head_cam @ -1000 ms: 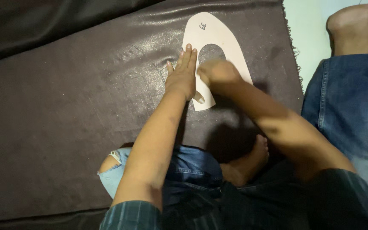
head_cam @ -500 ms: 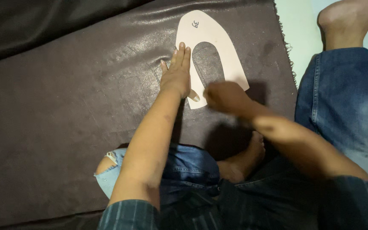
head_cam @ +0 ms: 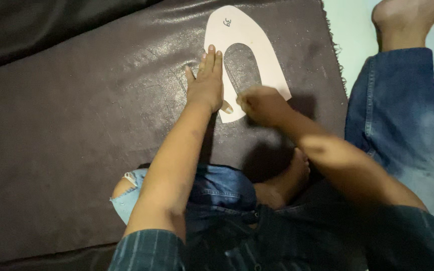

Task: The person places a U-shaped paper pattern on a large piece of dark fabric and traces its outline with a marking tool. After completing the trace, the person folds the fabric in half.

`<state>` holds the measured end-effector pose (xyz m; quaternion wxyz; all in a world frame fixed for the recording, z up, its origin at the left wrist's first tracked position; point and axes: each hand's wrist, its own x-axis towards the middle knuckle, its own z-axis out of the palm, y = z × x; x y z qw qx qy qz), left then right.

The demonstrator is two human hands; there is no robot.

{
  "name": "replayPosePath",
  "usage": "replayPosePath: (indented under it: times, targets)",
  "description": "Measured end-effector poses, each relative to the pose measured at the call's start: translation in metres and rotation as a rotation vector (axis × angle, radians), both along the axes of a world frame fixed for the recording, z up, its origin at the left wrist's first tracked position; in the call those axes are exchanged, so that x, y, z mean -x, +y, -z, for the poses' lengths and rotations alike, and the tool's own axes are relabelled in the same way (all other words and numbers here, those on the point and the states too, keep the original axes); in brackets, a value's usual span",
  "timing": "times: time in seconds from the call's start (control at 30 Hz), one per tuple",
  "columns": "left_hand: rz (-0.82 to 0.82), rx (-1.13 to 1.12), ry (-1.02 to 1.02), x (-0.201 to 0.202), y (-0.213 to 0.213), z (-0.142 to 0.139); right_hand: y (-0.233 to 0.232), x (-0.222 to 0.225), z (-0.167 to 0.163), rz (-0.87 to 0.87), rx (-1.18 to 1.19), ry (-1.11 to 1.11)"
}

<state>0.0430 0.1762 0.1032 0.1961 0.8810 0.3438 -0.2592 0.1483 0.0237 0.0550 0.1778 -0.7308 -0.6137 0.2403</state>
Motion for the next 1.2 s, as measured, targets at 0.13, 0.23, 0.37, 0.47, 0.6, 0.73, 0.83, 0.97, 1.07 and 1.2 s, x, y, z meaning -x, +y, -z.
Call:
replayPosePath:
  times: [0.13,0.23,0.37,0.47,0.6,0.73,0.83,0.97,1.07,1.2]
  targets:
    - [0.054,-0.066,0.102,-0.003,-0.01,-0.001,-0.027,0.002,0.006,0.12,-0.098,0.224]
    - [0.086,-0.134,0.111,0.001,-0.018,-0.001,-0.028,0.002,0.013,0.071,-0.237,0.203]
    - [-0.006,-0.05,0.045,0.006,-0.015,0.0,-0.03,0.001,0.017,0.031,-0.217,0.216]
    - [-0.08,0.035,0.009,0.007,-0.011,0.0,-0.033,0.0,0.016,0.045,-0.302,0.234]
    - [-0.095,0.052,-0.029,0.009,-0.01,-0.001,-0.035,0.0,0.013,0.05,-0.273,0.245]
    - [-0.09,0.051,-0.047,0.011,-0.008,-0.002,-0.039,-0.001,0.011,0.064,-0.257,0.263]
    - [-0.096,0.056,-0.059,0.013,-0.008,-0.004,-0.044,-0.003,0.013,0.059,-0.286,0.271]
    - [-0.089,0.05,-0.065,0.012,-0.007,-0.008,-0.042,0.005,0.021,0.083,-0.35,0.272]
    - [-0.119,0.097,-0.03,0.011,-0.008,-0.01,-0.036,0.019,0.028,0.052,-0.311,0.242]
    - [-0.077,0.037,-0.07,0.012,-0.008,-0.008,-0.041,0.021,0.025,0.137,-0.18,0.382]
